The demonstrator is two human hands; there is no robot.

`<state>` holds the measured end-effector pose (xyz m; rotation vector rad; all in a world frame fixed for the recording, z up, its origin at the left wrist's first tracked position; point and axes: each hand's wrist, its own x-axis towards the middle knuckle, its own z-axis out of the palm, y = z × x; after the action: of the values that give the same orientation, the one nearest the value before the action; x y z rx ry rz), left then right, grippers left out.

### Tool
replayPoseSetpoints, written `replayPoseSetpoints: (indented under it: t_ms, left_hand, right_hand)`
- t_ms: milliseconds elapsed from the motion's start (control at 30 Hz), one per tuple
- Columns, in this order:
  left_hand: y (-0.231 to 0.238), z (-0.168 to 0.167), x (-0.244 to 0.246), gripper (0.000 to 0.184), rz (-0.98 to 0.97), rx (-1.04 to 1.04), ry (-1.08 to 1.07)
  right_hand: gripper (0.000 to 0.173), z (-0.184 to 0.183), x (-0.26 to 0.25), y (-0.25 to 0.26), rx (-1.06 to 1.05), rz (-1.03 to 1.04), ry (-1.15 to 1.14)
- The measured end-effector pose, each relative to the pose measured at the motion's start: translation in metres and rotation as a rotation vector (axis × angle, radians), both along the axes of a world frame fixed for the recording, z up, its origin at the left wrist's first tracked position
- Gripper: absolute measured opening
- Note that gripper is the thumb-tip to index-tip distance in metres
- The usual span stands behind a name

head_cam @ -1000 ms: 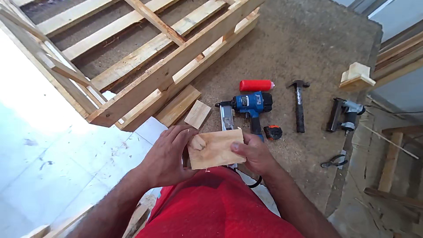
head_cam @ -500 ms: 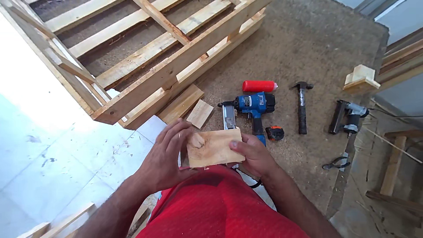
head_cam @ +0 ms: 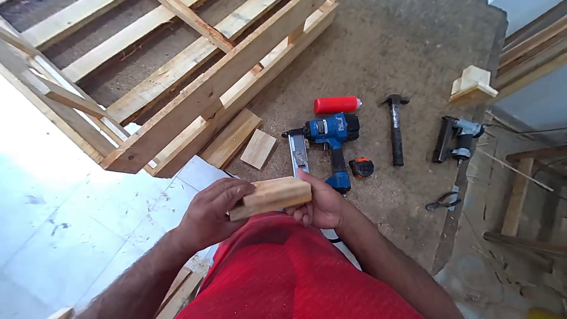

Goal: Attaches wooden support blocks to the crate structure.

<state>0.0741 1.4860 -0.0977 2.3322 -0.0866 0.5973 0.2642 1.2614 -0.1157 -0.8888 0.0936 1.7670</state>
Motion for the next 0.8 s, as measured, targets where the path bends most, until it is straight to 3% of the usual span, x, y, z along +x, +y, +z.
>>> replayPoseSetpoints:
  t_ms: [67, 100, 167, 200, 233, 300, 333, 467, 533, 600, 700, 800]
  left_hand:
    - [0.002, -0.009, -0.002, 0.041, 0.181, -0.157, 0.155]
    - [0.003, -0.015, -0.002, 0.044, 0.278, -0.269, 0.251]
    - [0.004, -0.031, -0.001, 0.048, 0.416, -0.605, 0.417]
    - [0.003, -0.045, 0.0, 0.046, 0.466, -0.778, 0.45]
    - [0.001, -0.062, 0.001, 0.044, 0.507, -0.948, 0.471]
    - [-0.008, -0.094, 0.002, 0.042, 0.572, -1.236, 0.504]
    - [-0.012, -0.109, 0.002, 0.041, 0.589, -1.345, 0.518]
    - [-0.019, -0.149, 0.005, 0.036, 0.631, -1.562, 0.586]
    - [-0.021, -0.162, 0.008, 0.034, 0.659, -1.599, 0.614]
    - [-0.02, -0.171, 0.013, 0.035, 0.668, -1.622, 0.629]
    - [-0.018, -0.183, 0.02, 0.038, 0.662, -1.654, 0.639]
    - [-0.017, -0.194, 0.02, 0.042, 0.631, -1.664, 0.654]
  right_hand:
    - [0.095, -0.002, 0.01, -0.008, -0.072, 0.049, -0.337]
    - [0.092, 0.0, 0.017, -0.013, -0.188, 0.019, -0.597]
    - [0.065, -0.016, 0.044, -0.019, -0.512, -0.161, -1.166]
    - [0.06, -0.03, 0.064, -0.024, -0.652, -0.222, -1.383]
    - [0.066, -0.047, 0.085, -0.03, -0.763, -0.242, -1.496]
    - [0.076, -0.079, 0.123, -0.039, -0.897, -0.163, -1.468]
    - [0.071, -0.096, 0.137, -0.04, -0.89, -0.132, -1.4]
    - [0.053, -0.143, 0.172, -0.034, -0.619, -0.163, -0.997]
    - [0.049, -0.149, 0.179, -0.029, -0.556, -0.21, -0.916]
    - [0.046, -0.132, 0.174, -0.021, -0.596, -0.12, -1.052]
    - [0.049, -0.072, 0.152, -0.006, -0.752, 0.071, -1.352]
    - [0.061, -0.016, 0.112, -0.001, -0.914, 0.311, -1.567]
